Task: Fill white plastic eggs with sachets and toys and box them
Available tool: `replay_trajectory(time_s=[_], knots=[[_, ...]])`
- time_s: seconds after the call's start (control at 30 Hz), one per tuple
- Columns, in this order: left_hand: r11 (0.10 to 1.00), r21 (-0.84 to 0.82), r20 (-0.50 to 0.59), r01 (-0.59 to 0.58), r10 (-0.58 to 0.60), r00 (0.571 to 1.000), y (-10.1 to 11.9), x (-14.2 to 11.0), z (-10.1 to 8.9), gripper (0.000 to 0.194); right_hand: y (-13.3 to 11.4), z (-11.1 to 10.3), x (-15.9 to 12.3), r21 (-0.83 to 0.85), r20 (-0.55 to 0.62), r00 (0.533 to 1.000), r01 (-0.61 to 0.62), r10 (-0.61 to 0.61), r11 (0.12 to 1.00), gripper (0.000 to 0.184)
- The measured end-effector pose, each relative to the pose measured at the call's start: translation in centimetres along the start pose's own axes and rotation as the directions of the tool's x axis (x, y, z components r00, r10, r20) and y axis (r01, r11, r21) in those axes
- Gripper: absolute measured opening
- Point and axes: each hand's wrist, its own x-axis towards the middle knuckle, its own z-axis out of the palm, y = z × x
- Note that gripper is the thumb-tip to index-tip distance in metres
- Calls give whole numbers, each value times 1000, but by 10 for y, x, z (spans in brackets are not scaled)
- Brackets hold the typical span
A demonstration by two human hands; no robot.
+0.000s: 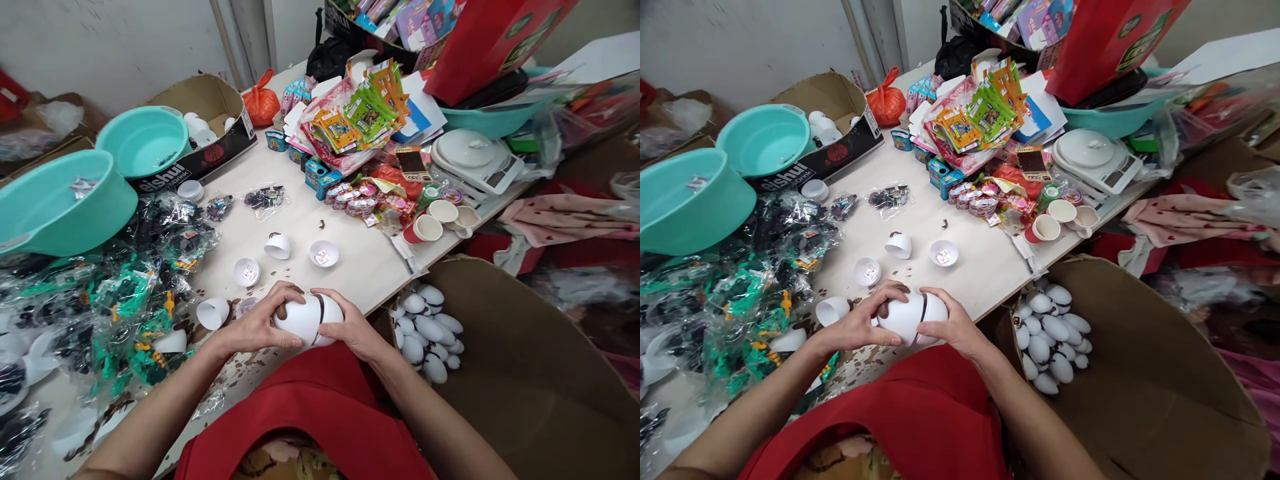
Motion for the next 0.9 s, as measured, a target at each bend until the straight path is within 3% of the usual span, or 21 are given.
replay_trajectory(time_s=[0.2, 0.33, 0.4, 0.5, 0.63, 0.73, 0.9], knots=[[1000, -17, -114, 27, -28, 993, -3, 0, 5, 55, -3, 3, 1, -6, 2, 1000, 0, 0, 1000, 77], [1000, -25, -1, 13, -13, 1000, -5, 0, 1, 52, -7, 3, 4, -13, 81, 996, -23, 24, 1000, 77], [999, -24, 13, 25, -25, 1000, -6, 0, -1, 53, -5, 6, 5, 20, 49, 999, -11, 10, 1000, 70], [979, -114, -92, 171, -181, 979, -7, 1, 2, 56, -2, 12, 4, 107, -66, 998, 2, 5, 994, 70], [887, -353, -137, 297, -363, 922, -2, 0, 12, 60, -5, 18, -3, 110, -39, 997, -67, 72, 992, 106], [830, -436, -86, 347, -422, 902, 6, -1, 21, 67, -11, 20, -7, 79, -32, 990, -134, 137, 988, 95], [694, -638, -119, 334, -517, 848, 9, 4, 32, 63, -13, 20, 0, 66, -52, 977, -204, 207, 977, 81]])
